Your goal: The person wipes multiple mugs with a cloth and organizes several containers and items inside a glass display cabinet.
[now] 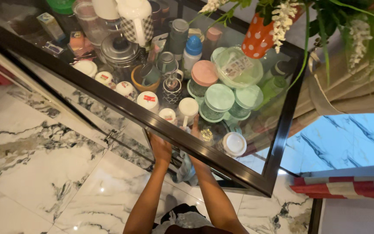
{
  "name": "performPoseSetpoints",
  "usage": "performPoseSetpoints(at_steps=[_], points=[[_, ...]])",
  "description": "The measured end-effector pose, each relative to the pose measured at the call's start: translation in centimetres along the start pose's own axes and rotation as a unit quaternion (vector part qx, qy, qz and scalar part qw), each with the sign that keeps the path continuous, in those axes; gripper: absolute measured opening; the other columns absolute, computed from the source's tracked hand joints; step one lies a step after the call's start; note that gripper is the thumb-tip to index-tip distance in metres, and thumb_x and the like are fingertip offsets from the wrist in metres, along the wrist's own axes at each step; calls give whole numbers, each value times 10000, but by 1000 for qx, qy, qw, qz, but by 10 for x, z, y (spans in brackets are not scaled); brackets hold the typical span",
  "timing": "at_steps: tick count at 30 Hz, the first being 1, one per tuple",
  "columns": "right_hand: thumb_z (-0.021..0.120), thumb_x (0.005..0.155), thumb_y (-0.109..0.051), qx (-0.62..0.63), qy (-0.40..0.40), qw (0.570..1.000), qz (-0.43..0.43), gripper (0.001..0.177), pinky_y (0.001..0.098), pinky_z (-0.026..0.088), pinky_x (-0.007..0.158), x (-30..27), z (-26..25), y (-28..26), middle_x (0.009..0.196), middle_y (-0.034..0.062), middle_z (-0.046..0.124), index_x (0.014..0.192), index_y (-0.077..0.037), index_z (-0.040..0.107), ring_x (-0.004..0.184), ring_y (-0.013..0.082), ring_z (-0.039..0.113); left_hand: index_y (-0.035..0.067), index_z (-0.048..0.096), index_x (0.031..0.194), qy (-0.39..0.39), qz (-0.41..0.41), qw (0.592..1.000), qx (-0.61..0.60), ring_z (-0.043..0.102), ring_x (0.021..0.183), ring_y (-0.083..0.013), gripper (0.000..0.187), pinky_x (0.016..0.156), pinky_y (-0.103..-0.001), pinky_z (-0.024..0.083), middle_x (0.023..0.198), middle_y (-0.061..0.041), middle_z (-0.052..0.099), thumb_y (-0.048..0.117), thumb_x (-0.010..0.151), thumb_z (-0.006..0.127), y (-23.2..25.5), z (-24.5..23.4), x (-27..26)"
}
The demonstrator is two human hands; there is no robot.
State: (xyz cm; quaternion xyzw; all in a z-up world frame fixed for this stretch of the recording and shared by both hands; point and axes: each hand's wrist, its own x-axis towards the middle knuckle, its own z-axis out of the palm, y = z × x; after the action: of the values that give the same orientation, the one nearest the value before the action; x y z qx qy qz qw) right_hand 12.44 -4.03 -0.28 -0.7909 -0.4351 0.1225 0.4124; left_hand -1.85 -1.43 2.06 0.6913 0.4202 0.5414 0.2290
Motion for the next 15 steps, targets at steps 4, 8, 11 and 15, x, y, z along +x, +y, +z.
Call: performPoseSetpoints(at_steps=[4, 8, 11, 15], points=[[632, 941, -462, -31, -43, 998, 46, 947, 557, 524, 622, 19, 13, 5, 823, 332, 703, 1660, -152, 100, 750, 486, 697, -71, 520, 1321, -7, 14, 1000, 14, 487, 1255, -506, 449, 1114, -522, 365, 1327, -309, 537, 266, 1023, 535, -4, 1, 2], [694, 909, -462, -2, 26, 999, 28, 926, 569, 533, 623, 25, 24, 2, 858, 338, 686, 1618, -124, 202, 767, 497, 701, -104, 504, 1317, -18, 16, 999, 24, 444, 1269, -525, 518, 1129, -532, 321, 1336, -338, 492, 269, 964, 577, -26, 10, -6], [705, 895, -449, 0, 41, 998, 40, 959, 572, 526, 621, 24, 11, -13, 802, 333, 679, 1613, -68, 196, 744, 501, 692, -59, 531, 1354, -18, 94, 992, 82, 412, 1364, -531, 473, 1219, -587, 260, 1426, -327, 491, 232, 983, 572, -63, 24, -17], [662, 879, -405, 76, -7, 985, 157, 867, 506, 550, 684, -6, -26, -35, 831, 245, 726, 1588, -91, 275, 761, 400, 731, 103, 633, 1298, -103, 106, 972, 182, 469, 1379, -443, 382, 1245, -672, 184, 1400, -184, 575, 196, 928, 622, -100, 40, -22]])
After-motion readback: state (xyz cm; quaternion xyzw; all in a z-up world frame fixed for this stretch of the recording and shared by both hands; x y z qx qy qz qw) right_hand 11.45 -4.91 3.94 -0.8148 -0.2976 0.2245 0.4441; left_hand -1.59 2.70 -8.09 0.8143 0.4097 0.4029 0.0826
